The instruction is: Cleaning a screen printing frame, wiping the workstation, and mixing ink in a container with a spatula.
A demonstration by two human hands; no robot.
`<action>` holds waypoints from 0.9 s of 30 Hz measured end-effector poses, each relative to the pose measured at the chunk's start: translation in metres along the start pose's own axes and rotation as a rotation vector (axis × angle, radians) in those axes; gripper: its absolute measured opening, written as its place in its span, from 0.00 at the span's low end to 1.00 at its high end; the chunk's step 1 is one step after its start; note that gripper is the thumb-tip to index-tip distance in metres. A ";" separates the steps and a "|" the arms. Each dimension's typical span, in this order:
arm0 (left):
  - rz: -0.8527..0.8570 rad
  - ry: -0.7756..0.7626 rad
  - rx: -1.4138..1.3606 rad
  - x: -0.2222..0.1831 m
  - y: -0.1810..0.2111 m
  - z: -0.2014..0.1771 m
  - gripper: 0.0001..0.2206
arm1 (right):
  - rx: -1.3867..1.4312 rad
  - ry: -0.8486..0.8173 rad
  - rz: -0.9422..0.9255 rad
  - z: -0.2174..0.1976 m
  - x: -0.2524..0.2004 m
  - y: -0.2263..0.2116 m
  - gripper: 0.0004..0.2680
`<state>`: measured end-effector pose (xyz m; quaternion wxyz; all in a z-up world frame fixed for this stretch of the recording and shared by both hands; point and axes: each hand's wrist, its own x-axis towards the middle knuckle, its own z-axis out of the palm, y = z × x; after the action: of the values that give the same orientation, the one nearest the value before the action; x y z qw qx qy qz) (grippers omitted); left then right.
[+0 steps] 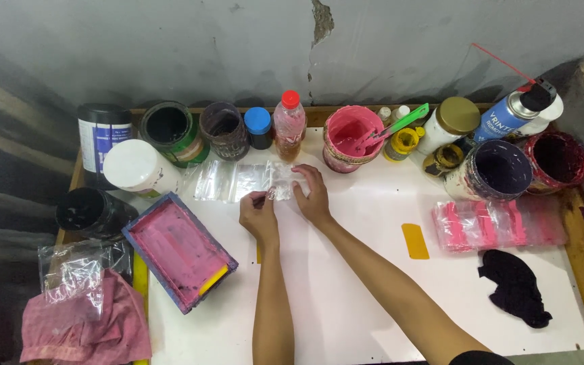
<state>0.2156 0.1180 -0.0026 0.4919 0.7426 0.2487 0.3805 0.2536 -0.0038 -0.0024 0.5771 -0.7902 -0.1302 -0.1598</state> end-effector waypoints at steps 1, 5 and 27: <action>-0.001 0.001 0.001 0.000 -0.005 0.001 0.12 | 0.000 -0.002 0.000 0.002 0.000 0.006 0.10; -0.030 -0.023 -0.034 0.000 -0.007 0.000 0.12 | -0.190 -0.131 -0.055 0.010 -0.004 0.019 0.10; 0.645 -0.177 0.278 -0.003 -0.006 0.007 0.09 | -0.104 0.032 -0.045 0.005 -0.008 0.020 0.05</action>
<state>0.2197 0.1140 -0.0107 0.2604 0.8729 0.0074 0.4126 0.2543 -0.0053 -0.0247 0.5336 -0.8134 -0.1302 -0.1919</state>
